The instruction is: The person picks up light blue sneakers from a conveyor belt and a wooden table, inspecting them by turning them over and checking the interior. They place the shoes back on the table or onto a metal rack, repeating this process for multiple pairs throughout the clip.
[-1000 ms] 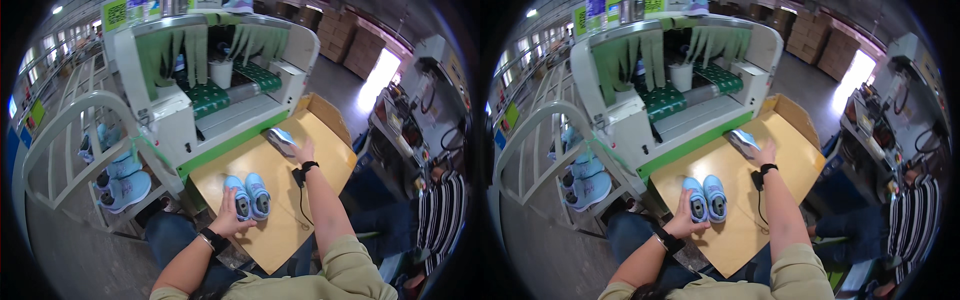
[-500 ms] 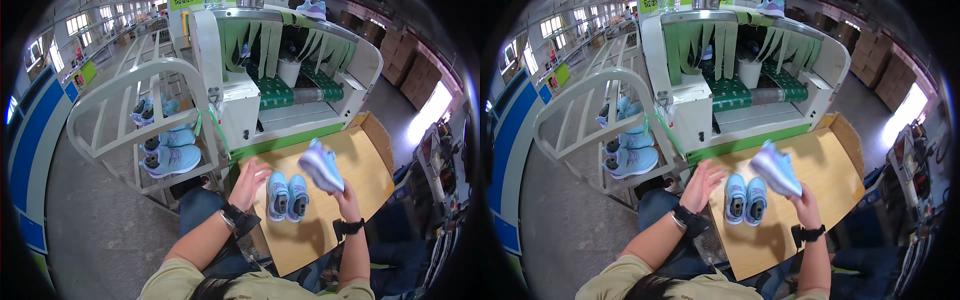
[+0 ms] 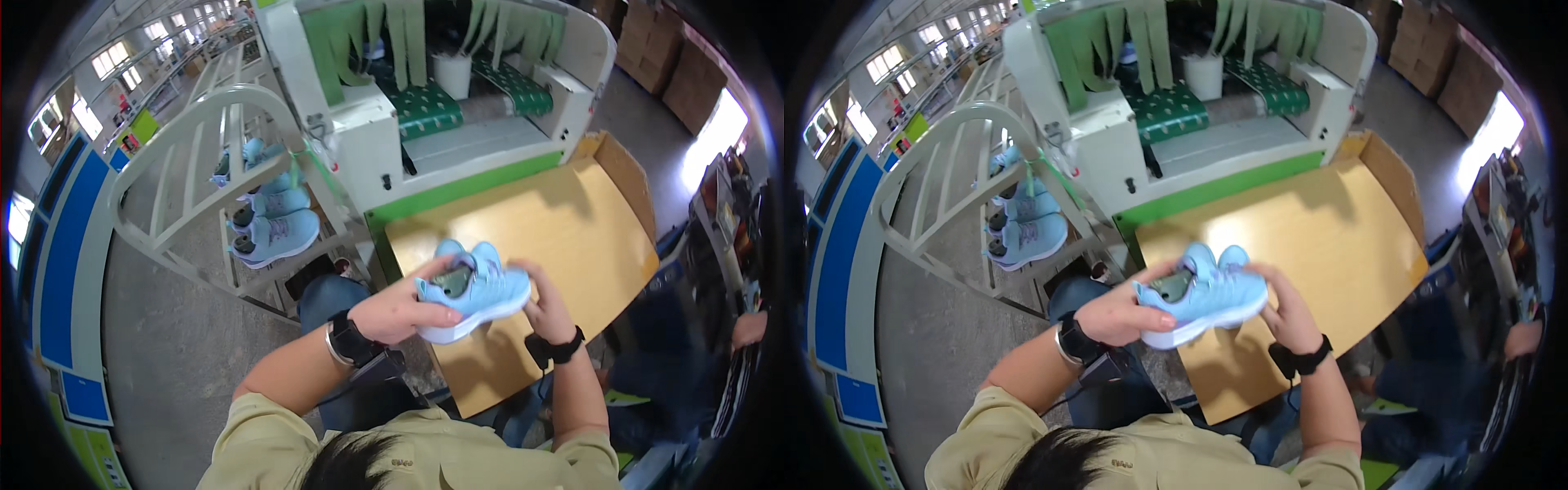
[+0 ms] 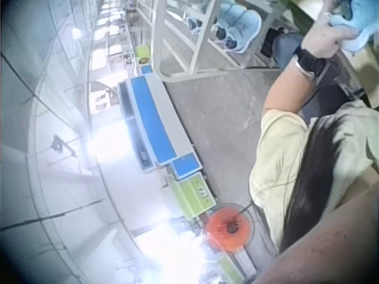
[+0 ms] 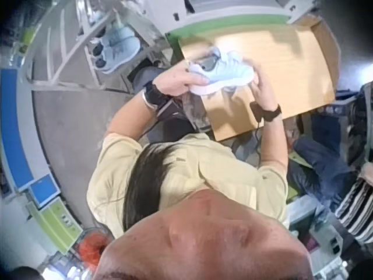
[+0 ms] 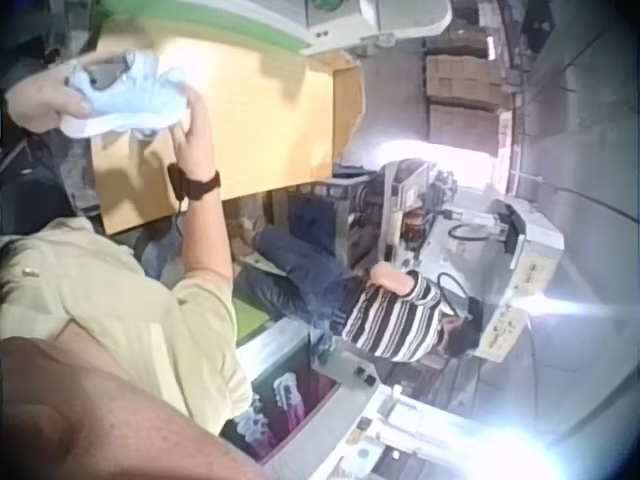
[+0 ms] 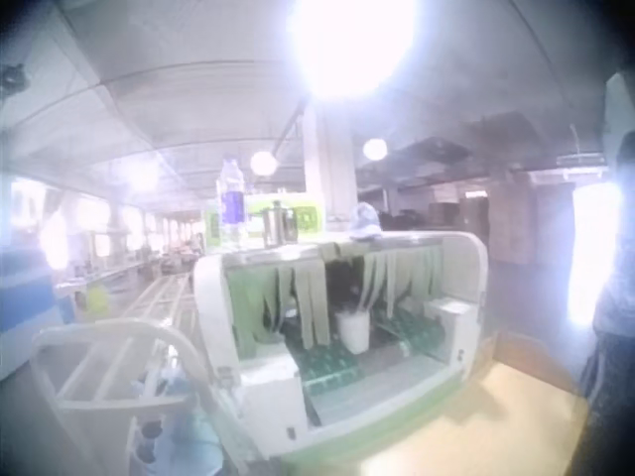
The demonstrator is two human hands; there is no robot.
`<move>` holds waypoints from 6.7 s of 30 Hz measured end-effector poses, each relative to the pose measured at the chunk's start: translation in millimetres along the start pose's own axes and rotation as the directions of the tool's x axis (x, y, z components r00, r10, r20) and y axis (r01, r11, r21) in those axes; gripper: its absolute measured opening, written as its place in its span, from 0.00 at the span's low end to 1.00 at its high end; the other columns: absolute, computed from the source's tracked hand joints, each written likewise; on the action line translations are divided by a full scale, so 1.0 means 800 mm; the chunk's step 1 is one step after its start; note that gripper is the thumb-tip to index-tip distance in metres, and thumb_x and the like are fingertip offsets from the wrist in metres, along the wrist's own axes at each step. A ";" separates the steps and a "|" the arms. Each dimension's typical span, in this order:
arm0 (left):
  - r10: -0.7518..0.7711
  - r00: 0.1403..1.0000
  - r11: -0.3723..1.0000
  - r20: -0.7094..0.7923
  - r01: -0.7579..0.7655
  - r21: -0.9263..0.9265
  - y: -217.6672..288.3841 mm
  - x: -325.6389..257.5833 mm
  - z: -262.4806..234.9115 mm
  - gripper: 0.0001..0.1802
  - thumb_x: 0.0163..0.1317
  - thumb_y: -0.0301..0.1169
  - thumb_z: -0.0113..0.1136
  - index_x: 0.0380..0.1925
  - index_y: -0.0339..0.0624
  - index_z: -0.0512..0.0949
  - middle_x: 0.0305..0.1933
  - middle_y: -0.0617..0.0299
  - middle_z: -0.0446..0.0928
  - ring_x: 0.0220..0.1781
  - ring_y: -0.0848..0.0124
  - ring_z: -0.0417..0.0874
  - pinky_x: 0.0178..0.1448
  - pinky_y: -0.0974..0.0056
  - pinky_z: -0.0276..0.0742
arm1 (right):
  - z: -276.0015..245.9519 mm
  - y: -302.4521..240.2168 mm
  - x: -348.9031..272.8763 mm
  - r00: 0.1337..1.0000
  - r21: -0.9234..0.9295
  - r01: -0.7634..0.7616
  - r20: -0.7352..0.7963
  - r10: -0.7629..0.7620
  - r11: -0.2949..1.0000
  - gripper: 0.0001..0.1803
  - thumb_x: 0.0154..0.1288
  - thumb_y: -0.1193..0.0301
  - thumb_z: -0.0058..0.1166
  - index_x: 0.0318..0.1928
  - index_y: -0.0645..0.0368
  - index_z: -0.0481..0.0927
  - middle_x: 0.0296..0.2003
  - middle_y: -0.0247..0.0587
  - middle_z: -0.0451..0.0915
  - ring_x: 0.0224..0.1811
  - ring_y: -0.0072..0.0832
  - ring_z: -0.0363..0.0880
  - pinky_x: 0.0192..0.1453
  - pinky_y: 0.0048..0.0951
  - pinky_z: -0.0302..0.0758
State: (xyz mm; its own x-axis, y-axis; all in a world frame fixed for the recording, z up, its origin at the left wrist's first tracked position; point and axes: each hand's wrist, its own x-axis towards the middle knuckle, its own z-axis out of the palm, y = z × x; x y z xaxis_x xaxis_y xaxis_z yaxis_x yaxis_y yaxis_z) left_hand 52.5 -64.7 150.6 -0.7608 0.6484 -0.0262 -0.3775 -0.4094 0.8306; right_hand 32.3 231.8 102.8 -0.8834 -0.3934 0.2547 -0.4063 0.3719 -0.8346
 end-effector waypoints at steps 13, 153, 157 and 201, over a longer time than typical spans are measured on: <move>0.924 0.326 0.206 -0.199 0.015 0.979 0.129 0.296 -0.136 0.52 0.55 0.34 0.73 0.73 0.28 0.52 0.72 0.35 0.60 0.73 0.44 0.65 0.78 0.52 0.60 | 0.131 0.056 -0.037 0.914 0.060 -0.207 -0.343 0.215 0.977 0.43 0.65 0.78 0.60 0.77 0.62 0.55 0.71 0.62 0.63 0.75 0.50 0.63 0.78 0.43 0.62; 0.436 0.877 0.480 -0.201 -0.037 0.877 -0.041 0.211 -0.141 0.20 0.65 0.32 0.64 0.56 0.43 0.79 0.75 0.42 0.60 0.76 0.44 0.63 0.78 0.50 0.61 | -0.162 0.188 0.409 0.836 -0.360 -0.006 -0.514 -0.193 0.933 0.39 0.72 0.65 0.59 0.78 0.55 0.56 0.69 0.63 0.70 0.72 0.51 0.70 0.73 0.43 0.69; 0.437 0.885 0.413 -0.159 -0.041 0.910 -0.049 0.209 -0.150 0.20 0.66 0.32 0.62 0.57 0.41 0.77 0.74 0.38 0.59 0.75 0.40 0.64 0.76 0.48 0.64 | -0.104 0.275 0.230 0.775 -0.398 -0.604 -0.496 0.392 0.691 0.49 0.52 0.56 0.74 0.70 0.57 0.62 0.60 0.60 0.78 0.63 0.53 0.78 0.69 0.45 0.72; -0.198 0.942 0.936 0.271 0.099 0.339 -0.067 0.174 -0.109 0.49 0.65 0.42 0.72 0.77 0.34 0.56 0.77 0.47 0.63 0.78 0.57 0.65 0.75 0.55 0.68 | 0.079 0.044 0.018 0.690 0.820 0.071 -0.451 0.566 0.568 0.29 0.85 0.59 0.37 0.76 0.62 0.57 0.67 0.41 0.70 0.68 0.29 0.70 0.72 0.34 0.67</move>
State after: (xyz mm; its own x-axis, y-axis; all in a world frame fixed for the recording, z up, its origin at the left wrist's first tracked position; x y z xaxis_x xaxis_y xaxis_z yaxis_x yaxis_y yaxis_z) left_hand -79.6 -8.5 53.8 -0.4989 0.8658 -0.0381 -0.2494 -0.1014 0.9631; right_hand 19.7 186.4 46.1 -0.9450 0.3183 -0.0758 -0.1018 -0.5063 -0.8563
